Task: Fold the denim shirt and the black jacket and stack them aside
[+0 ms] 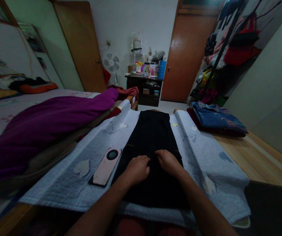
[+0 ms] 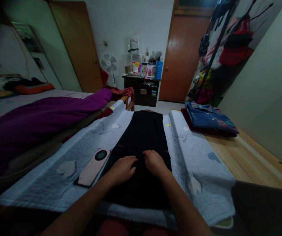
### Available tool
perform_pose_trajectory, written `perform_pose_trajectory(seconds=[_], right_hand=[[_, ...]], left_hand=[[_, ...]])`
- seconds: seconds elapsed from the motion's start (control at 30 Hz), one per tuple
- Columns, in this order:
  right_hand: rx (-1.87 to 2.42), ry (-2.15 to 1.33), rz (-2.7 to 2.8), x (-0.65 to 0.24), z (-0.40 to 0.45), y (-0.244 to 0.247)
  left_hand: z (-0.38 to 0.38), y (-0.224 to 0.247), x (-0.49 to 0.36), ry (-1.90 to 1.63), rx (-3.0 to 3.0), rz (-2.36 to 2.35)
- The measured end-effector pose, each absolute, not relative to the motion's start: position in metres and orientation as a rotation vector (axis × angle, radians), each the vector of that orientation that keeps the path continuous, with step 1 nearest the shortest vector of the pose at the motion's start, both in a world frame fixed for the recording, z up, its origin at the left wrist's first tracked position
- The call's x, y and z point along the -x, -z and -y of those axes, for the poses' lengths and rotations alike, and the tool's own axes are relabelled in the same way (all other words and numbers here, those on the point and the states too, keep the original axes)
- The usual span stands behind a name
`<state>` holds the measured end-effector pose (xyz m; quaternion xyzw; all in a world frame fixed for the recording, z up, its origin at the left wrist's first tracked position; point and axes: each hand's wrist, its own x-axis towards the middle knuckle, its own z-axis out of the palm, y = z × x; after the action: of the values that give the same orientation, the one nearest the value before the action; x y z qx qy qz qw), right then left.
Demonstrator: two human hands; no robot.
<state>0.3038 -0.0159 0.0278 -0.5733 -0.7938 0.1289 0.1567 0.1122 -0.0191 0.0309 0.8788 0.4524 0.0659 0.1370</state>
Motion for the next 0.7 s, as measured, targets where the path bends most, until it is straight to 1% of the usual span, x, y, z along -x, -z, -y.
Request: perform_pose_trajectory(seconds=[0.1,0.17,0.3,0.4,0.53,0.7], right_hand=[[1.641,-0.116,2.212,-0.308,-0.014,-0.023],[1.703,-0.031,2.2,-0.311,-0.028,-0.013],[1.872,-0.035,2.257,-0.317,-0.036,0.01],[1.948,0.0,2.251,-0.317,-0.033,0.018],[2.038,0.011,2.171,-0.313,-0.031,0.017],[2.121,-0.128,2.109,-0.316,-0.038,0.01]], left_hand=[[0.005,-0.038,-0.134,-0.287,-2.573,-1.472],[-0.001,-0.029,-0.146,-0.338,-2.61,-1.531],[-0.006,0.002,-0.156,-0.249,-2.583,-1.585],[-0.007,0.016,-0.155,-0.209,-2.563,-1.557],[-0.009,0.014,-0.153,-0.173,-2.539,-1.534],[-0.008,0.013,-0.154,-0.177,-2.517,-1.529]])
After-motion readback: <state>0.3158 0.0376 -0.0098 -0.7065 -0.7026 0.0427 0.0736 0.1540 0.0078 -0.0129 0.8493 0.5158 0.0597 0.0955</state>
